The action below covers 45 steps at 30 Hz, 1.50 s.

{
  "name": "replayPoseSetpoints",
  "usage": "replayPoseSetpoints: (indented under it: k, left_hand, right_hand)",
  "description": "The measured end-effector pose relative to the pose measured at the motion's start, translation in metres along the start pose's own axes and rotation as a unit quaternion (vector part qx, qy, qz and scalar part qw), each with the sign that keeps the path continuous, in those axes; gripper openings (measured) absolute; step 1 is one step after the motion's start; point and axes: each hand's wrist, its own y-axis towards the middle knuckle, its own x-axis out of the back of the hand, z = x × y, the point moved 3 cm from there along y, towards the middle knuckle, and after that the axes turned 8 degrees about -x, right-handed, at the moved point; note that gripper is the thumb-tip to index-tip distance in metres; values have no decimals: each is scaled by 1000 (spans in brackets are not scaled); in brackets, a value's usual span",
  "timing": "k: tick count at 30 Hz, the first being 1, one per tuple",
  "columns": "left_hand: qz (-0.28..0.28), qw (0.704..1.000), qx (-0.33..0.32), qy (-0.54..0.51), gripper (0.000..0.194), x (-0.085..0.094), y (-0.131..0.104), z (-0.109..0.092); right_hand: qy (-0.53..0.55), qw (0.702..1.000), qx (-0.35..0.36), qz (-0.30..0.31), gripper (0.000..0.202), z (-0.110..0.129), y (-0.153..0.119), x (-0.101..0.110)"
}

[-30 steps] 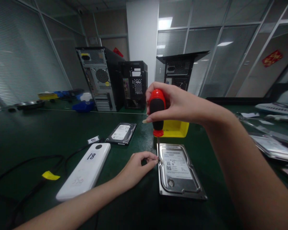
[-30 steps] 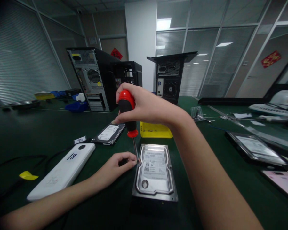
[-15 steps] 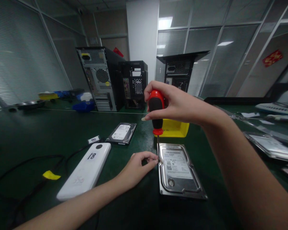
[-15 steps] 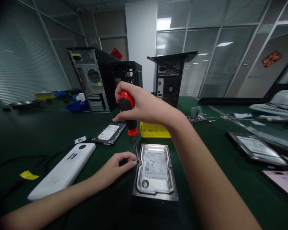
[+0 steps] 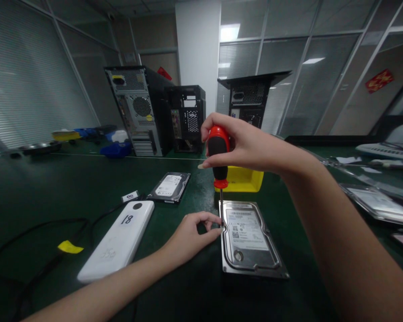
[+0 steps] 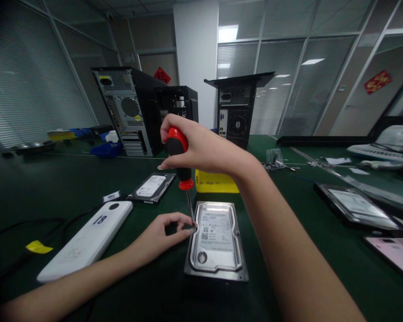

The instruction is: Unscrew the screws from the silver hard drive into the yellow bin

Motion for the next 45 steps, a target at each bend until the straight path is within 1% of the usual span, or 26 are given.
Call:
replayPoseSetpoints:
  k: [9,15,28,38,45]
  left_hand:
    - [4,1000,-8,0,27,0,0,3]
    - [6,1000,-7,15,24,1,0,4]
    - [8,1000,-18,25,24,0,0,3]
    - [13,999,-13,47,24,1,0,2]
    - [9,999,-14,42,25,0,-1,2]
  right_hand:
    - [7,1000,2,8,35,1,0,0]
    - [11,1000,9,2,35,2,0,1]
    - [14,1000,11,9,33,2,0,1]
    - [26,1000,2,9,34,3,0,-2]
    - [19,1000,8,11,34,2,1,-1]
